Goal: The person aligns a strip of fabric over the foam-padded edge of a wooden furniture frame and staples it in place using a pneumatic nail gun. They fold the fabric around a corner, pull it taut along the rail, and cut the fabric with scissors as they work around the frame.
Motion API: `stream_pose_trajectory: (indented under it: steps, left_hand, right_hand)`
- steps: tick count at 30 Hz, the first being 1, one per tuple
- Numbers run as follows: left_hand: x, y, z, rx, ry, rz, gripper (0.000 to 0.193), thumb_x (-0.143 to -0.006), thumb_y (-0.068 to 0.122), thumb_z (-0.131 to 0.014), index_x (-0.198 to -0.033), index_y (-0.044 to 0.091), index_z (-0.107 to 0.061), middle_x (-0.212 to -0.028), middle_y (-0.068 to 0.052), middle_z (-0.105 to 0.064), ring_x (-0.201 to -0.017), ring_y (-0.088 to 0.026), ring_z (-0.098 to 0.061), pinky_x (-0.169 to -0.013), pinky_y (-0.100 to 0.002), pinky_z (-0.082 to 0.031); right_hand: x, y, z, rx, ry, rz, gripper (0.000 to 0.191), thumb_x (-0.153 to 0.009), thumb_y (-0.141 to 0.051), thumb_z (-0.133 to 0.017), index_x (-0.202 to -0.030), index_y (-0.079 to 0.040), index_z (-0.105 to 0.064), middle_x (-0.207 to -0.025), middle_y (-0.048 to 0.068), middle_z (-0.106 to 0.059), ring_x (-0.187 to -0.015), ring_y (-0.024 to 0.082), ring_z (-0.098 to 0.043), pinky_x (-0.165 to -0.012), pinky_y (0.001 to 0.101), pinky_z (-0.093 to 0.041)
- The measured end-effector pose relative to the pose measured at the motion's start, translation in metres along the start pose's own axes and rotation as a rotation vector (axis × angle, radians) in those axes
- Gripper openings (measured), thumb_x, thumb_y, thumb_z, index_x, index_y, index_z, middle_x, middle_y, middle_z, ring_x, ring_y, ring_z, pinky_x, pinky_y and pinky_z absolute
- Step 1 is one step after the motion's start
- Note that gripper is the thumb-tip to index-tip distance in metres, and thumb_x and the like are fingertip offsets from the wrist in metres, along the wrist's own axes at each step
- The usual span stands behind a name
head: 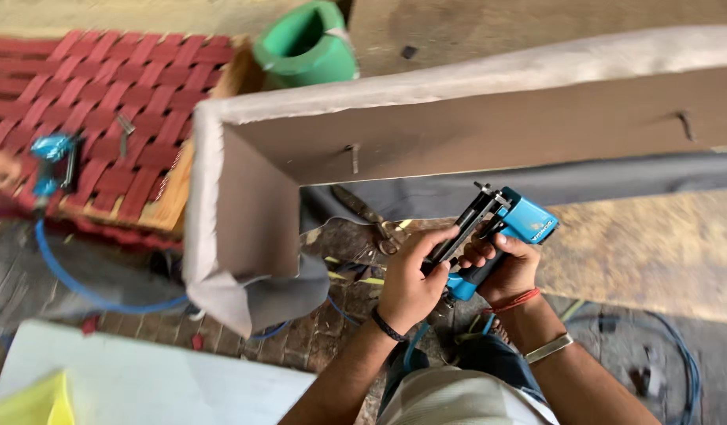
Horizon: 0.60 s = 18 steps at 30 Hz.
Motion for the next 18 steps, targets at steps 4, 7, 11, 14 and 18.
stream_pose_trajectory:
  steps: [4, 7, 11, 14, 18]
  left_hand:
    - [-0.004, 0.007, -0.032, -0.095, -0.141, -0.029, 0.052, -0.086, -0.003, -0.066, -0.137, 0.008, -0.062, -0.131, -0.016, -0.068, -0.122, -0.032, -0.067, -0.102, -0.039, -0.056]
    - [-0.008, 0.007, -0.051, -0.045, -0.226, -0.063, 0.055, -0.090, 0.007, -0.067, -0.143, 0.004, -0.054, -0.136, -0.019, -0.064, -0.123, -0.032, -0.065, -0.101, -0.040, -0.056]
    - [-0.005, -0.029, -0.046, 0.152, -0.446, 0.140, 0.052, -0.102, 0.028, -0.063, -0.148, 0.007, -0.052, -0.142, -0.016, -0.063, -0.123, -0.027, -0.067, -0.103, -0.040, -0.057]
    - [0.006, -0.068, -0.051, 0.360, -0.452, 0.459, 0.051, -0.105, 0.040, -0.056, -0.146, 0.011, -0.061, -0.119, -0.017, -0.072, -0.101, -0.025, -0.071, -0.086, -0.040, -0.058]
    - [-0.019, -0.090, -0.072, 0.226, -0.185, 0.487, 0.059, -0.102, 0.058, -0.038, -0.127, 0.014, -0.069, -0.111, -0.007, -0.075, -0.102, -0.017, -0.072, -0.092, -0.037, -0.058]
  right_hand:
    - [0.028, -0.018, 0.014, -0.094, 0.044, 0.090, 0.032, -0.077, -0.024, -0.080, -0.101, -0.009, -0.066, -0.067, -0.001, -0.052, -0.063, 0.017, -0.054, -0.065, 0.0366, -0.050]
    - [0.035, -0.041, 0.025, -0.124, 0.002, 0.183, 0.033, -0.079, -0.024, -0.080, -0.102, -0.006, -0.066, -0.069, -0.001, -0.052, -0.066, 0.017, -0.054, -0.066, 0.0360, -0.049]
    - [0.026, -0.076, 0.047, -0.165, 0.024, 0.244, 0.036, -0.079, -0.026, -0.078, -0.105, -0.003, -0.067, -0.067, -0.001, -0.051, -0.063, 0.016, -0.053, -0.066, 0.0355, -0.050]
    - [0.012, -0.094, 0.052, -0.215, 0.012, 0.272, 0.043, -0.080, -0.027, -0.076, -0.111, 0.003, -0.068, -0.067, -0.002, -0.051, -0.063, 0.014, -0.053, -0.066, 0.0335, -0.050]
    - [-0.015, -0.088, 0.040, -0.092, 0.032, 0.223, 0.029, -0.083, -0.026, -0.074, -0.087, -0.005, -0.054, -0.064, 0.004, -0.054, -0.061, 0.021, -0.056, -0.064, 0.0406, -0.053]
Point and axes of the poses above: each hand's wrist, its own x-axis away from the middle knuckle, its own z-axis out of the back of the hand, y = z × x, the point moved 8 cm from there along -x, towards the middle knuckle
